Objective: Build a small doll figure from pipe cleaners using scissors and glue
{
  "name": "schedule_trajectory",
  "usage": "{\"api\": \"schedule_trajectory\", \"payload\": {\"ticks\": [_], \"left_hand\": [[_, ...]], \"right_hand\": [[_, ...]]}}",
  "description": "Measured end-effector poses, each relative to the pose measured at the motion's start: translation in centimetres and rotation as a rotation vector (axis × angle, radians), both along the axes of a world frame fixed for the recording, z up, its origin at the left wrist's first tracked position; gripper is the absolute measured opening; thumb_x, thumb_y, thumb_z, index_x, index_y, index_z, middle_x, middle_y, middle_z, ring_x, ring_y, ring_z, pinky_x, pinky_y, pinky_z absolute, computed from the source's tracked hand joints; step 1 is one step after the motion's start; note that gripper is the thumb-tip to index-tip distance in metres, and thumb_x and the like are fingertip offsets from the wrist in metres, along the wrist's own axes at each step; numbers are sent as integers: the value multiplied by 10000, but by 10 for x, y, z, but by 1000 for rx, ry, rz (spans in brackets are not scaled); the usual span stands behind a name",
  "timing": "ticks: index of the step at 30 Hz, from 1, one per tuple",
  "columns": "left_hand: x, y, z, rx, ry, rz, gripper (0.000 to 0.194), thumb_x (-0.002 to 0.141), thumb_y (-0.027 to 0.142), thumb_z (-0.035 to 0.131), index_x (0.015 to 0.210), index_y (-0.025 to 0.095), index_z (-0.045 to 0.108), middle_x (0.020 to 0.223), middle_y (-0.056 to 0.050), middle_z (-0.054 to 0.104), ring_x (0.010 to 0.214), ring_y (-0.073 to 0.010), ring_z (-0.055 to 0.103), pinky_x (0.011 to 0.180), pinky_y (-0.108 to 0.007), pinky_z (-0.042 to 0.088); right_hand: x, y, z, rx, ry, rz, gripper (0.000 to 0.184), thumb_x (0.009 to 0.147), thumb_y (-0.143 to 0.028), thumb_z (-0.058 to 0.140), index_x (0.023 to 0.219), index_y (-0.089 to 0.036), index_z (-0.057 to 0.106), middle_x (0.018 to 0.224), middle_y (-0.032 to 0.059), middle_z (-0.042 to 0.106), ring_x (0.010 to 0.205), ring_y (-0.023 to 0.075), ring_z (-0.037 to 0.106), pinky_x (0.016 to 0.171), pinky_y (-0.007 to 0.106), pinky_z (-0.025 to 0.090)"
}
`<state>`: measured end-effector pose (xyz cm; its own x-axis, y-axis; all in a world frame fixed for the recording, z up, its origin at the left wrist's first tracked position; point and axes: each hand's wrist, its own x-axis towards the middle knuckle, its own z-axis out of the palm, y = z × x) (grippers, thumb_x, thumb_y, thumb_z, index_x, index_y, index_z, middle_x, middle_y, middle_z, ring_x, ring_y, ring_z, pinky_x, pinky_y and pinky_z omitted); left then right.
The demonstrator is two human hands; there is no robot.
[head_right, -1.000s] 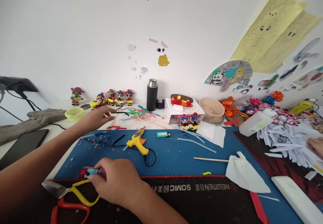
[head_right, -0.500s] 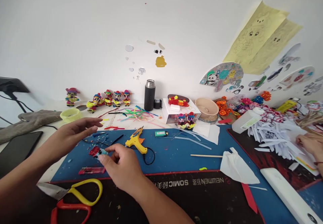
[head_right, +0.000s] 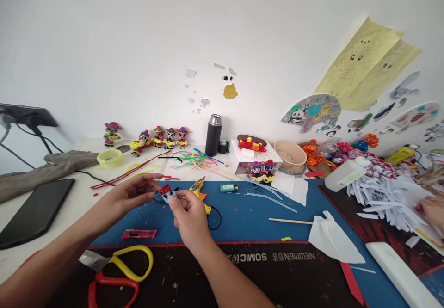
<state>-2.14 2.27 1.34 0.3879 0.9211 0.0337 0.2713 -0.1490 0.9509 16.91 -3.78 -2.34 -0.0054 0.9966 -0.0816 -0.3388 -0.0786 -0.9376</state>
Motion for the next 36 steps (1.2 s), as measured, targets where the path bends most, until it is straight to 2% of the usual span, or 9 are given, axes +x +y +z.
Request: {"api": "schedule_trajectory", "payload": {"ticks": [3,7,14,19,27,32,36], "left_hand": [[4,-5,-3,49,28,-63,560,817,455,726,1343,323,583,1056,-51,718,896,-242,680,818,-381,584],[10,-13,-7,126,55,-70,561,845,419,709,1365,343,515,943,-22,665,815,-233,655,758,-373,568],[13,-18,-12,267,68,52,539,874,412,709,1353,330,476,960,-19,654,861,-240,659,783,-385,542],[12,-17,-9,349,98,135,422,924,362,637,1318,274,517,964,-14,663,865,-226,654,806,-379,523],[13,-16,-13,327,123,99,371,929,327,640,1288,259,578,903,8,672,835,-204,654,771,-326,517],[14,-16,-12,263,35,73,403,897,358,688,1274,250,593,915,3,668,824,-196,643,749,-314,539],[14,-17,-8,263,56,76,407,888,356,687,1274,254,610,897,3,676,827,-201,643,753,-317,536]], "right_hand": [[-1,1,3,-42,58,-9,525,761,-641,814,949,-195,610,485,-148,348,372,42,203,379,205,169],[-4,2,12,-87,85,20,529,751,-626,837,952,-195,606,467,-149,355,360,40,226,378,200,147],[-8,11,23,-137,108,43,589,680,-627,887,962,-188,615,469,-143,389,359,31,246,378,192,117],[-18,19,23,-148,132,58,623,625,-634,917,942,-193,612,477,-140,390,364,30,248,375,193,108],[-18,16,7,-144,175,70,613,660,-644,903,967,-200,612,488,-139,394,360,30,241,378,193,108],[-11,11,8,-113,191,92,570,709,-656,865,946,-196,624,479,-130,395,361,37,255,378,195,122],[-11,11,9,-127,198,100,561,707,-646,865,942,-203,614,473,-133,390,357,38,245,380,197,118]]}}
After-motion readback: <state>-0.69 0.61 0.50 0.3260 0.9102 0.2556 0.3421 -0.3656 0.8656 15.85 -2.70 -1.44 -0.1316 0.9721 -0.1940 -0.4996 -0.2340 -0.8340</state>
